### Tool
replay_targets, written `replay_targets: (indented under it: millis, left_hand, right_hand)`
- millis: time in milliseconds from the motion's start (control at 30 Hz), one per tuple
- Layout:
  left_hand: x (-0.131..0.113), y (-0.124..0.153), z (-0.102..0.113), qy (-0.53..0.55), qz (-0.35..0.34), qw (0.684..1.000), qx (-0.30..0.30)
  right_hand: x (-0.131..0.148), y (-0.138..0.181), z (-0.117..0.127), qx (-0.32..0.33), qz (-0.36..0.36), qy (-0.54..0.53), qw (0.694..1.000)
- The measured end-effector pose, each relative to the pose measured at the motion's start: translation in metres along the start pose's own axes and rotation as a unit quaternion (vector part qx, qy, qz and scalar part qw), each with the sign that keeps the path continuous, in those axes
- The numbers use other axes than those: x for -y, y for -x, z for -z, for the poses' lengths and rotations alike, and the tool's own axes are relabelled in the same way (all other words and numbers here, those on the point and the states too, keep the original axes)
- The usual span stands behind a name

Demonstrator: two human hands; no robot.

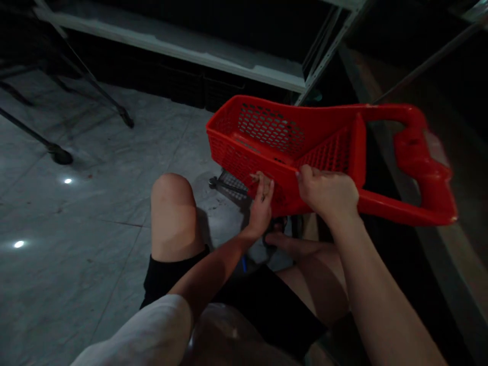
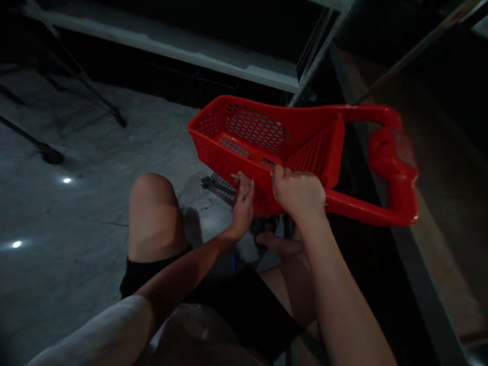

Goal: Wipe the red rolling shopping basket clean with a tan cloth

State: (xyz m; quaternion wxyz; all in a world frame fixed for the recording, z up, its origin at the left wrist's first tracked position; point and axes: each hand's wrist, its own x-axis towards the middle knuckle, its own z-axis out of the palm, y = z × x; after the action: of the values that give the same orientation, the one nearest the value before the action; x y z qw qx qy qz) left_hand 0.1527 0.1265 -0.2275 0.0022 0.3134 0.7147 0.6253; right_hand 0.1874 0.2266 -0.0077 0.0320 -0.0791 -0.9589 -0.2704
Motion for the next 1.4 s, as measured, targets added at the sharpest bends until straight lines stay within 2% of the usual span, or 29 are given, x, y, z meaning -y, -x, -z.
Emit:
replay_targets:
  millis: [100, 200, 300, 400, 467, 533, 633, 733, 867, 967, 1067, 1133, 1267, 1333, 1400]
  left_hand:
    - [0.006, 0.043, 0.005, -0.003, 0.013, 0.997, 0.075]
    - [-0.009, 0.053, 0.035, -0.007, -0.034, 0.996, 0.081]
    - [-0.041, 0.028, 0.082, -0.043, -0.099, 0.992, 0.059]
    - [-0.074, -0.014, 0.13, -0.086, -0.18, 0.977, 0.074]
    - [-0.091, -0.044, 0.154, -0.118, -0.208, 0.968, 0.079]
    - [-0.101, -0.069, 0.17, -0.134, -0.214, 0.962, 0.099]
    - [-0.107, -0.093, 0.177, -0.141, -0.202, 0.953, 0.175]
    - [-0.103, -0.103, 0.172, -0.13, -0.146, 0.951, 0.239]
    - [-0.096, -0.112, 0.159, -0.123, -0.083, 0.959, 0.24]
    - [-0.094, -0.118, 0.143, -0.087, -0.081, 0.968, 0.223]
    - [-0.093, -0.118, 0.126, -0.035, -0.071, 0.973, 0.216]
    - [-0.093, -0.115, 0.117, -0.007, -0.055, 0.974, 0.219]
    - [-0.094, -0.11, 0.113, 0.049, 0.0, 0.965, 0.258]
    - [-0.095, -0.109, 0.116, 0.078, 0.027, 0.948, 0.306]
    - [-0.097, -0.103, 0.122, 0.065, 0.027, 0.935, 0.349]
  right_hand:
    - [-0.001, 0.008, 0.001, -0.008, 0.002, -0.024, 1.0]
    - [-0.003, 0.012, 0.002, -0.006, 0.017, -0.062, 0.998]
    - [-0.007, 0.012, 0.001, 0.0, 0.034, -0.102, 0.994]
    - [-0.011, 0.012, -0.004, -0.007, 0.038, -0.124, 0.992]
    - [-0.012, 0.014, -0.008, -0.025, 0.051, -0.138, 0.989]
    - [-0.013, 0.015, -0.011, -0.053, 0.071, -0.146, 0.985]
    - [-0.016, 0.014, -0.017, -0.096, 0.086, -0.129, 0.983]
    - [-0.023, 0.005, -0.024, -0.118, 0.083, -0.109, 0.983]
    - [-0.036, -0.015, -0.032, -0.121, 0.07, -0.127, 0.982]
    - [-0.033, -0.03, -0.037, -0.149, 0.004, -0.201, 0.968]
    - [0.0, -0.034, -0.045, -0.201, -0.09, -0.343, 0.913]
    - [0.039, -0.027, -0.053, -0.232, -0.122, -0.457, 0.85]
    - [0.127, -0.001, -0.065, -0.309, -0.227, -0.629, 0.676]
    - [0.154, 0.009, -0.064, -0.329, -0.263, -0.663, 0.619]
    - [0.161, 0.013, -0.06, -0.348, -0.301, -0.665, 0.587]
